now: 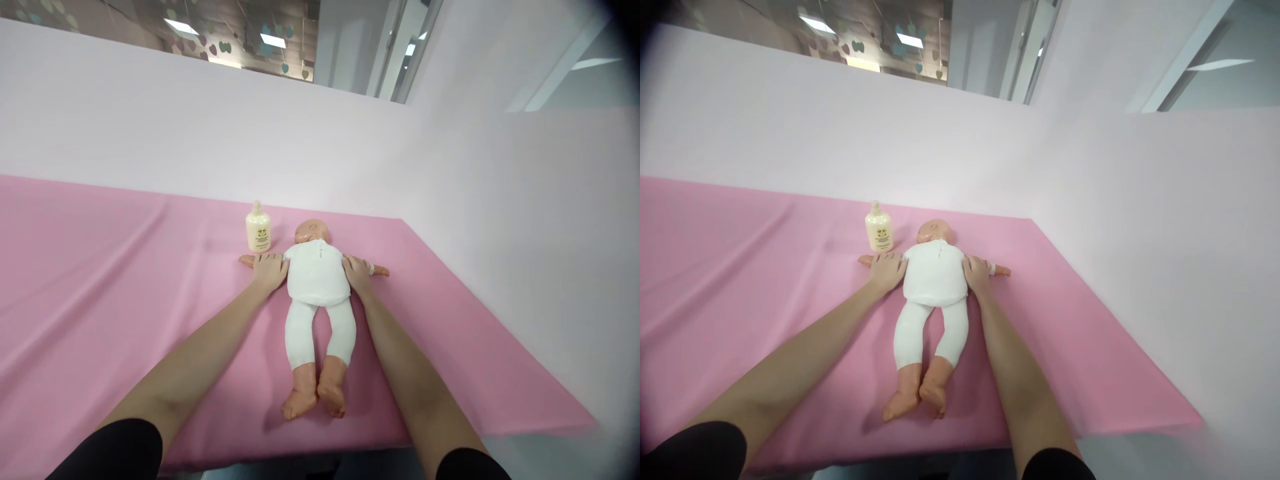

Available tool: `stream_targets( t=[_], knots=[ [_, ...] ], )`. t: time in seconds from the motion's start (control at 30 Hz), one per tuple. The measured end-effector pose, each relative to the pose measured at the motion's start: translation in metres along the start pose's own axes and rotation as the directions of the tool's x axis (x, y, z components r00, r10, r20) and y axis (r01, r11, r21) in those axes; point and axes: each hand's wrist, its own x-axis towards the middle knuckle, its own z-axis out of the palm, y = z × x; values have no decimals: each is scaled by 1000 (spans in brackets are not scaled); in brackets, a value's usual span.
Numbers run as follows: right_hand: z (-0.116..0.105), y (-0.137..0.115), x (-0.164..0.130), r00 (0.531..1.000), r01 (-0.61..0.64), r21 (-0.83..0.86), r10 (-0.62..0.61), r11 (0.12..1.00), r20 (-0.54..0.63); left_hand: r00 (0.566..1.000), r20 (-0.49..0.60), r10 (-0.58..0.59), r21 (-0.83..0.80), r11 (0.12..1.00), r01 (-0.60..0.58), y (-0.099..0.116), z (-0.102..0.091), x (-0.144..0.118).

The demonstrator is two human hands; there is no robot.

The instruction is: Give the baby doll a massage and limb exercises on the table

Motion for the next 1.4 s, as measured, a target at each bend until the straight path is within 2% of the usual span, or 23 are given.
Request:
stream_targets(
  t=[0.3, 0.4, 0.5, 0.63, 0.77, 0.83, 0.9, 0.97, 1.1, 1.27, 1.4],
  knots=[
    [4, 1, 5, 996, -23, 39, 26, 999, -83, 1000, 4, 18, -11, 1000, -18, -2, -3, 4],
    [4, -5, 4, 999, 6, 113, -2, 994, -35, 1000, -11, 17, -20, 1000, -17, -2, -2, 4],
    [5, -18, 2, 994, 59, 187, -76, 981, 83, 999, -14, 45, -59, 997, -46, 0, 1, 3],
    [2, -42, -4, 947, 156, 178, -198, 972, 253, 978, -7, 209, -173, 963, -207, 4, 4, 3],
    [-2, -67, -12, 879, 291, 135, -320, 947, 353, 907, -10, 421, -292, 866, -406, 9, 6, 1],
    [-4, -78, -15, 835, 359, 131, -380, 924, 397, 873, -5, 487, -334, 822, -460, 11, 7, 0],
    [-3, -85, -17, 811, 392, 124, -406, 912, 422, 857, 1, 515, -365, 798, -479, 12, 8, 0],
    [-2, -88, -18, 812, 389, 119, -401, 914, 425, 859, 1, 512, -389, 792, -471, 12, 10, 0],
    [-1, -83, -17, 834, 352, 140, -378, 925, 401, 899, -5, 438, -387, 828, -406, 13, 10, -1],
    [0, -70, -12, 892, 253, 110, -275, 961, 359, 946, -3, 324, -309, 899, -309, 14, 7, -3],
    [1, -57, -8, 918, 180, 103, -205, 978, 339, 981, 4, 195, -222, 957, -189, 10, 10, -1]
  ],
)
